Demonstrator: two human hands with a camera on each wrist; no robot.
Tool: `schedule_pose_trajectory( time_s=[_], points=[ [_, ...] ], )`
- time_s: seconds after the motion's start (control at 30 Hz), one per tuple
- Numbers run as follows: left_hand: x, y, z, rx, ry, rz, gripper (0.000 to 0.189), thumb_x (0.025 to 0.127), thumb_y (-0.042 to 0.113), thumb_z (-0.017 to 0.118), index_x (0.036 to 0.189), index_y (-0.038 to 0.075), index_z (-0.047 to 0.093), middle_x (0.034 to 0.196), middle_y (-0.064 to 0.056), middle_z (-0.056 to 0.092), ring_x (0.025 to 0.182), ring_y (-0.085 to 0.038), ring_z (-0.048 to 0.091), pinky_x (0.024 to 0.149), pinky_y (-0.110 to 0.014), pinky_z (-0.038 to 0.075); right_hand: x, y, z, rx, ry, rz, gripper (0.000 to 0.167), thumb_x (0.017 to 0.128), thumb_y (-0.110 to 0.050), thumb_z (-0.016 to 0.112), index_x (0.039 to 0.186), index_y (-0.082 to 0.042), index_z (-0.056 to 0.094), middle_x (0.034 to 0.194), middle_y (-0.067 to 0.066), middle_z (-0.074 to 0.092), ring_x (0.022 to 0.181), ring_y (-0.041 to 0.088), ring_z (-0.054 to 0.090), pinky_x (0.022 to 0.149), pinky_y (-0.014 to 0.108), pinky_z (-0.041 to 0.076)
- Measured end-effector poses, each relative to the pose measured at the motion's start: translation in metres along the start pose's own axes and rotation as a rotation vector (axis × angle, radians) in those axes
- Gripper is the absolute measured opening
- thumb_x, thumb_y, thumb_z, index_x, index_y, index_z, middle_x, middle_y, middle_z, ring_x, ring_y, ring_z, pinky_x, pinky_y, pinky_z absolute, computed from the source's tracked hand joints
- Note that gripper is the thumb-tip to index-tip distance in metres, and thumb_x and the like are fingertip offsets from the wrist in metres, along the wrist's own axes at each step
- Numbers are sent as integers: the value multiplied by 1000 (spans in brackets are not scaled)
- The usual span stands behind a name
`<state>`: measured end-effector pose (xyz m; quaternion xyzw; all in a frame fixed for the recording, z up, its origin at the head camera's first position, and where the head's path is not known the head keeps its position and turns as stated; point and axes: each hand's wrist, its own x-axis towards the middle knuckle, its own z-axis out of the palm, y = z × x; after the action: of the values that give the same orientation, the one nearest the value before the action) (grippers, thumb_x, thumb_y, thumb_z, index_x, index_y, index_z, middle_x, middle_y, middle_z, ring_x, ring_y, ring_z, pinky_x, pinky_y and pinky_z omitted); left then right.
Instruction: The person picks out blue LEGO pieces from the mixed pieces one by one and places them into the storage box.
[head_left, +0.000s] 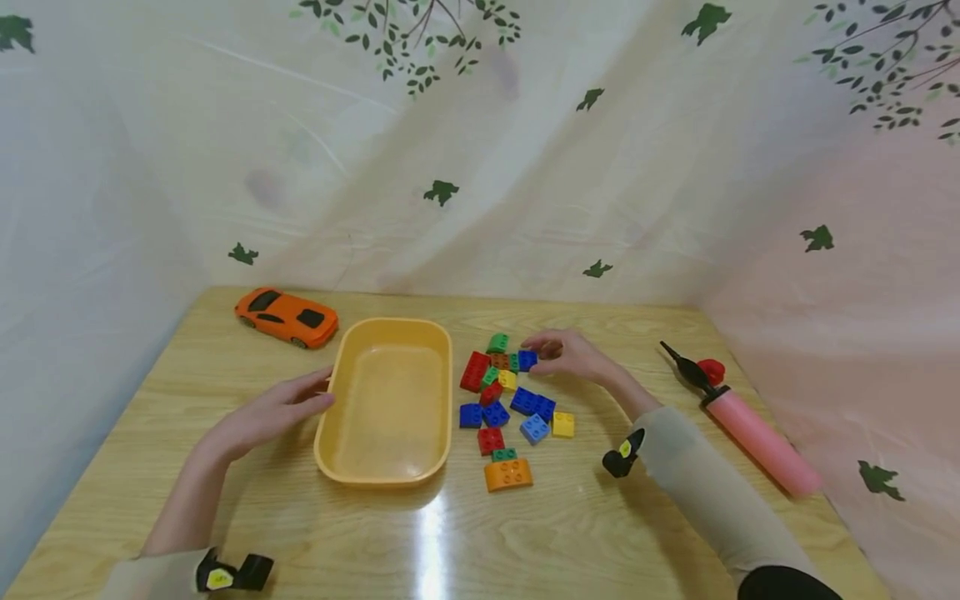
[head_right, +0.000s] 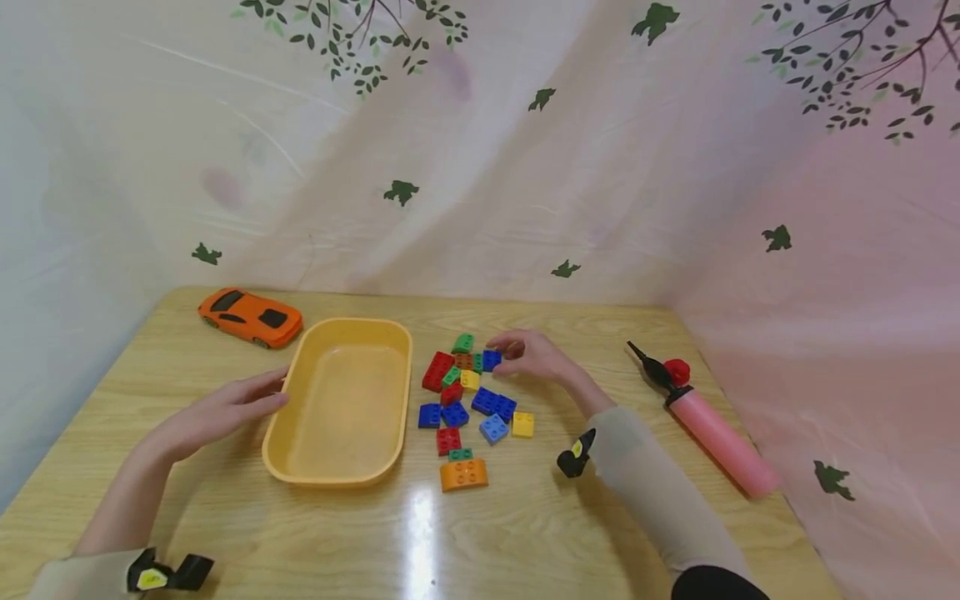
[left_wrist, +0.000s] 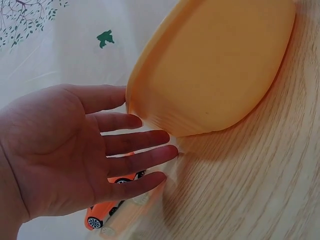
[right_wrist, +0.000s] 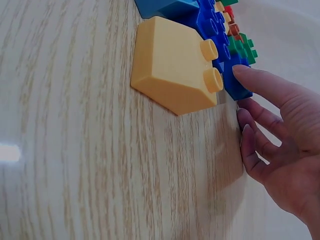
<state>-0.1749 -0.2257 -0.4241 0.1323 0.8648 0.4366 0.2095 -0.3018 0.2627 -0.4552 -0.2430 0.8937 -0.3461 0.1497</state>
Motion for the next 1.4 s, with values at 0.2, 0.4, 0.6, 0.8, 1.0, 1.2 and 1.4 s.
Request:
schedule_pose_trajectory(
  time_s=[0.2,0.4,0.6,0.8,1.0,1.2,1.4],
  points=[
    [2,-1,-2,-4,-2,-17,75,107,45,51,163,3,24,167,-29,27,153,-52,26,120,-71,28,0,-1,1,-4,15,-29,42,91,-18,80,130,-6,70,127,16,72,112,31,68,101,51,56],
    [4,0,-3,2,-2,-30,76,106,48,52,164,6,24,168,-26,25,155,-51,20,121,-72,23,-2,-4,-1,-3,31,-32,40,91,-17,80,128,-4,70,123,17,74,108,30,68,97,49,57],
    [4,2,-3,9,-7,-25,75,107,48,50,164,8,24,169,-24,24,156,-51,18,122,-72,21,-5,-7,-7,-49,11,-23,40,92,-17,79,129,-5,70,117,15,75,100,25,67,91,42,58],
    [4,3,-2,-3,-10,-35,75,107,46,51,164,7,23,169,-25,23,156,-52,18,122,-72,21,-2,-12,-13,-79,-12,-21,39,93,-18,78,129,-6,70,115,14,75,99,23,70,87,35,60],
    [1,1,0,-10,-13,-51,76,107,46,51,164,6,23,169,-26,22,156,-53,17,122,-72,20,0,-27,-19,-70,2,-36,39,93,-19,78,128,-6,70,121,15,74,105,29,71,92,45,61],
    [0,0,2,-12,-15,-56,76,107,46,51,164,5,23,169,-27,22,156,-53,17,122,-72,21,5,-45,-28,-46,11,-28,40,94,-21,77,131,-8,69,123,13,73,108,28,68,95,47,61],
    [-1,1,2,-19,-12,-69,77,107,46,52,164,5,21,168,-28,22,155,-53,18,122,-71,23,18,-69,-31,-93,17,-22,41,95,-25,76,132,-10,68,125,11,73,112,27,68,95,44,60]
  ],
)
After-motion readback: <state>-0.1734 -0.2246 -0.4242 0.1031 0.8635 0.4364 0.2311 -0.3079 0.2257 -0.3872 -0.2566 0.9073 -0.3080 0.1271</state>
